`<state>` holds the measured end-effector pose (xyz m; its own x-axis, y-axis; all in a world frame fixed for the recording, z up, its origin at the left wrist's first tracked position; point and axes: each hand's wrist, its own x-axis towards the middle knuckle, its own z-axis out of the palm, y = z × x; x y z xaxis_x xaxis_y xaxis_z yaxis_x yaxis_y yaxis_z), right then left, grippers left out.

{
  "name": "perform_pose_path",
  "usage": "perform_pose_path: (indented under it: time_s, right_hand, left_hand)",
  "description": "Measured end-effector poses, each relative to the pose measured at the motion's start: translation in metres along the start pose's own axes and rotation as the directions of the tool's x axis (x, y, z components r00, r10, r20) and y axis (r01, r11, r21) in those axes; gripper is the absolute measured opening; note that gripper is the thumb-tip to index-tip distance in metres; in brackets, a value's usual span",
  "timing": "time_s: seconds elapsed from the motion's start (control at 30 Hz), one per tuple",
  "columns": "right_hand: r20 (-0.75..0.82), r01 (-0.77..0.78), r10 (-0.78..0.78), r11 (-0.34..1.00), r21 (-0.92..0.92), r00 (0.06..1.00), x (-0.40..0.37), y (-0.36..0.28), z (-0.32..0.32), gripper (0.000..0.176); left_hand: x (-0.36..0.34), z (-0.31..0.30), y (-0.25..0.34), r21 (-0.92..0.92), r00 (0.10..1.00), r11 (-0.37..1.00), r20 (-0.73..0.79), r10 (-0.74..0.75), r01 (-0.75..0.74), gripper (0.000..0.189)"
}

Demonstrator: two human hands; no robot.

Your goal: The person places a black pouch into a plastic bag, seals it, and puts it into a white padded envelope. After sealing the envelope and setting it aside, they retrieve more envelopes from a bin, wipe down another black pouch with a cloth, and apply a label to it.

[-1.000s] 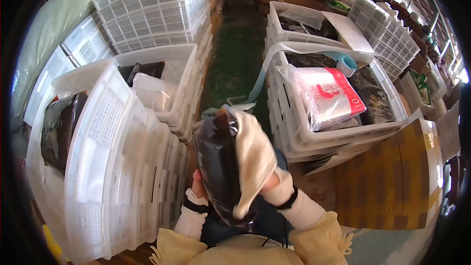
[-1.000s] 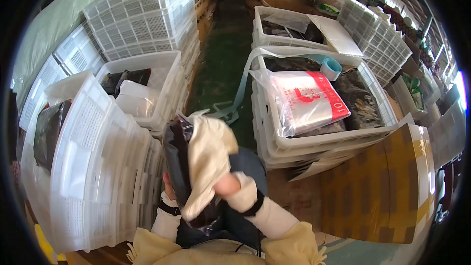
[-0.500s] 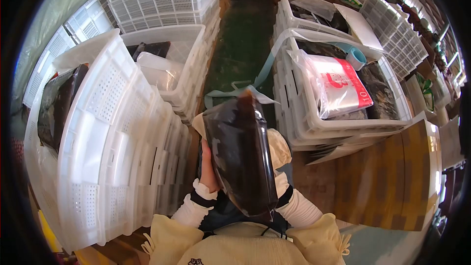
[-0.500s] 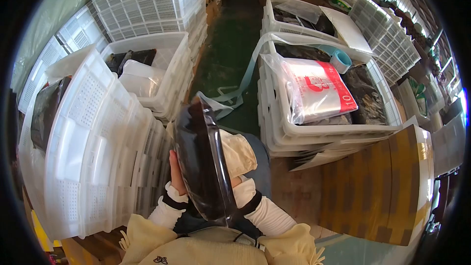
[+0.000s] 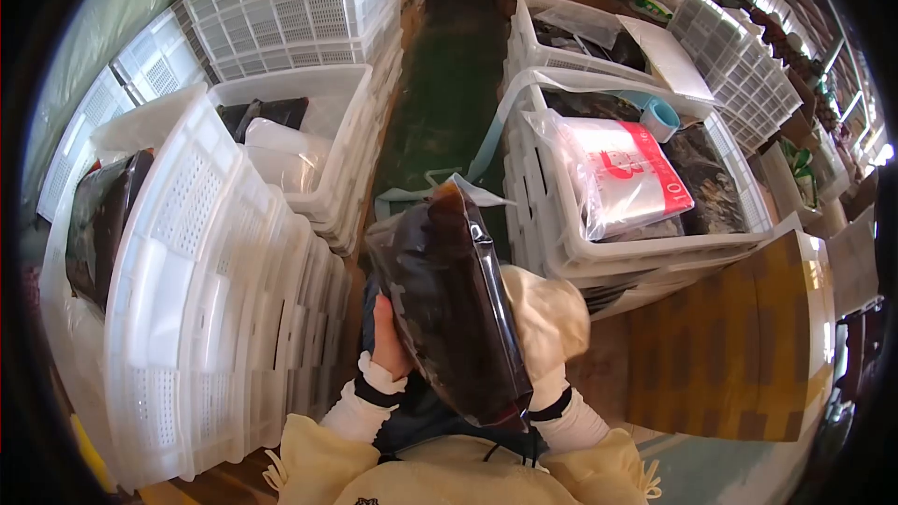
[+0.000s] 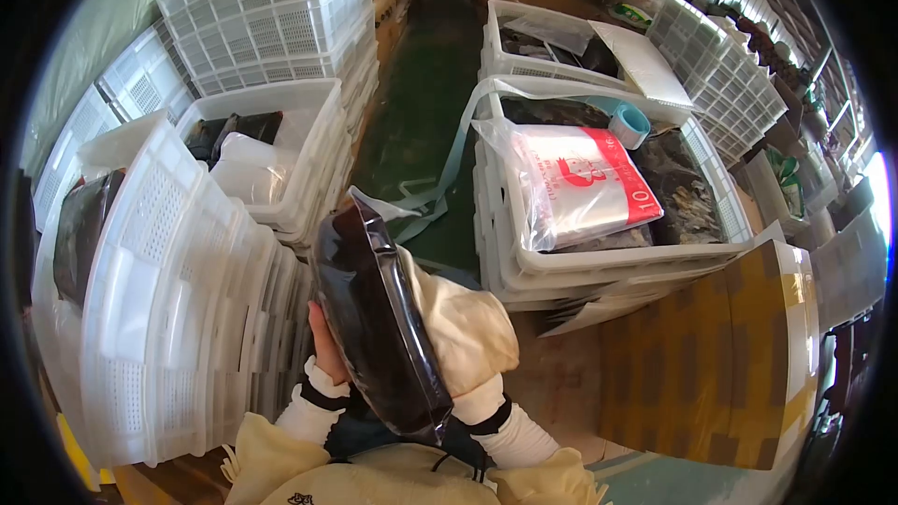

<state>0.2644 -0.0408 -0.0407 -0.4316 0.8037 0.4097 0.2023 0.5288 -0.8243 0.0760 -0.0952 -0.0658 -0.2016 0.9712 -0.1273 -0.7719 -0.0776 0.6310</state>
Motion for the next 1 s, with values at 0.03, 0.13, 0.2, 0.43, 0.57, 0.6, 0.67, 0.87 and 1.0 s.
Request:
perform_pose_path:
  time_s: [0.03,0.13,0.2,0.43,0.57,0.6,0.67,0.87,1.0]
  right_hand:
    - [-0.042,-0.079,0.077,0.996,-0.043,0.996,0.004,-0.001,0.004,0.031]
    - [-0.068,-0.224,0.219,0.971,-0.081,0.973,0.02,-0.007,0.003,0.027]
    - [-0.025,-0.227,0.226,0.971,-0.078,0.974,0.029,-0.011,0.001,0.027]
    - [-0.117,-0.11,0.086,0.971,-0.21,0.989,0.003,-0.04,-0.011,0.027]
    - [-0.245,-0.115,0.024,0.924,-0.366,0.969,0.014,-0.051,-0.004,0.027]
    - [-0.28,-0.127,0.008,0.904,-0.408,0.96,0.018,-0.05,-0.001,0.027]
    - [-0.328,-0.074,-0.084,0.894,-0.441,0.941,0.026,-0.042,-0.001,0.027]
    - [-0.651,0.275,0.043,0.884,0.379,0.758,0.065,-0.023,0.019,0.033]
    - [-0.634,0.063,-0.247,0.952,-0.298,0.733,0.078,-0.032,0.009,0.034]
  left_hand:
    - [-0.001,0.004,0.006,0.007,0.996,0.997,0.046,-0.082,0.081,0.072]
    - [-0.002,0.015,0.007,0.011,0.985,0.985,-0.017,-0.172,0.172,0.072]
    - [-0.002,0.022,0.0,0.019,0.994,0.996,-0.064,-0.088,0.089,0.073]
    - [0.014,-0.008,-0.017,-0.081,0.963,0.96,-0.017,0.268,-0.268,0.072]
    - [0.017,0.003,-0.012,0.138,0.845,0.856,-0.144,0.515,-0.498,0.073]
    - [0.015,0.011,-0.011,0.192,0.798,0.808,-0.145,0.585,-0.557,0.075]
    - [0.013,0.024,-0.011,0.289,0.689,0.693,-0.134,0.712,-0.66,0.079]
    - [-0.002,0.021,0.0,0.283,0.654,0.645,-0.075,0.753,-0.71,0.085]
    - [-0.004,0.028,0.018,0.096,0.782,0.783,-0.059,0.621,-0.615,0.08]
